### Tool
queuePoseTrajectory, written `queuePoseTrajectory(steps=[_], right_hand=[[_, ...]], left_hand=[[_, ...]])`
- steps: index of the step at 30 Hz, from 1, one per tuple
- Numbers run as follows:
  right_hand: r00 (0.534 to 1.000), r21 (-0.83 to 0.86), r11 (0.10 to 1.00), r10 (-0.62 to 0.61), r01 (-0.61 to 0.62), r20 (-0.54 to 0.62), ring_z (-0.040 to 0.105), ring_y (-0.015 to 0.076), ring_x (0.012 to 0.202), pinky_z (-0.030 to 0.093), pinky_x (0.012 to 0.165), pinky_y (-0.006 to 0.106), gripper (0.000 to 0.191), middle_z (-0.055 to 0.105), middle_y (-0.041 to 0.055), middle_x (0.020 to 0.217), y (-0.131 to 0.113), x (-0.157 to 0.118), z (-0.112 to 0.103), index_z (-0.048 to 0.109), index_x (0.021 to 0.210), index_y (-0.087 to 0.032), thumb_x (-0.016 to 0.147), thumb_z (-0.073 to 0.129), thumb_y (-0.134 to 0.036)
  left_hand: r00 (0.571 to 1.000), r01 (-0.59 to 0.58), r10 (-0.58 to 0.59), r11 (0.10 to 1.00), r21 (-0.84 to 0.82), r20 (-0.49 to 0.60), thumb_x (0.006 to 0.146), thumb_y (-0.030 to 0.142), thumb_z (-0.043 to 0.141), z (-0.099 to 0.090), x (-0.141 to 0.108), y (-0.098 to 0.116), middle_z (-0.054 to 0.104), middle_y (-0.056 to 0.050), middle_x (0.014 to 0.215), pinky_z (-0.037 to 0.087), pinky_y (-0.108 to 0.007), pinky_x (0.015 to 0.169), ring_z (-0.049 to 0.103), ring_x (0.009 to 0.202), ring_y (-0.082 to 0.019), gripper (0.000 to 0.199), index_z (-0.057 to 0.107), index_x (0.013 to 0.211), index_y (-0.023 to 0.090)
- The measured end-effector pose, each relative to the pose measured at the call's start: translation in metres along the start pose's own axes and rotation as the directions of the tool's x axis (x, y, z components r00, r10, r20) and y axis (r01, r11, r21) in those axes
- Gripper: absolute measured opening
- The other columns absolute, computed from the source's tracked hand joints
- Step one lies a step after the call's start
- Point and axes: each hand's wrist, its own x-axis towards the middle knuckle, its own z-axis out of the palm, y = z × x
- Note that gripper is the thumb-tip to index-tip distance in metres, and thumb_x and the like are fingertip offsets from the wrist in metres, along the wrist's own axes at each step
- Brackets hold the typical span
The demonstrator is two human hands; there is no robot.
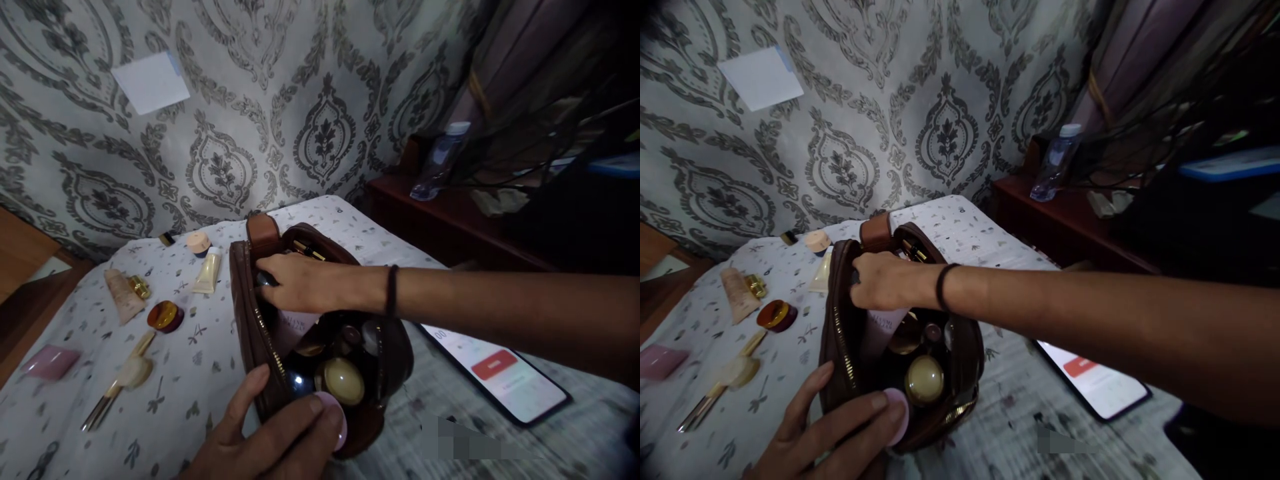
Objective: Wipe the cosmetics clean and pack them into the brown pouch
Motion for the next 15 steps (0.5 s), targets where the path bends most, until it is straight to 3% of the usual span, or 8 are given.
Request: queuePoseTrajectory(steps=[7, 15], right_hand=[[0.992, -0.029, 0.992, 0.125, -0.124, 0.036, 0.068, 0.0277, 0.109, 0.05, 0.084, 0.029, 0.037, 0.071, 0.0141, 0.121, -0.0003, 0.0063, -0.005, 0.069, 0.113, -0.013, 0.097, 0.05, -0.041], [0.997, -0.149, 0.986, 0.069, -0.071, -0.017, 0.067, 0.0294, 0.11, 0.048, 0.087, 0.032, 0.034, 0.071, 0.0184, 0.118, -0.0021, 0.0006, -0.0033, 0.067, 0.111, -0.01, 0.101, 0.045, -0.034]], left_hand=[[1.0, -0.006, 0.006, 1.0, 0.01, -0.007, 0.101, 0.014, 0.052, -0.0009, 0.0032, -0.0007, 0.074, 0.01, 0.121, 0.015, -0.043, 0.131, 0.046, 0.139, -0.006, 0.025, 0.073, 0.107, 0.026], [1.0, 0.014, -0.015, 1.0, -0.015, -0.019, 0.101, 0.014, 0.052, 0.0002, 0.0025, -0.0008, 0.076, 0.008, 0.116, 0.017, -0.041, 0.13, 0.049, 0.136, -0.005, 0.024, 0.073, 0.11, 0.024]])
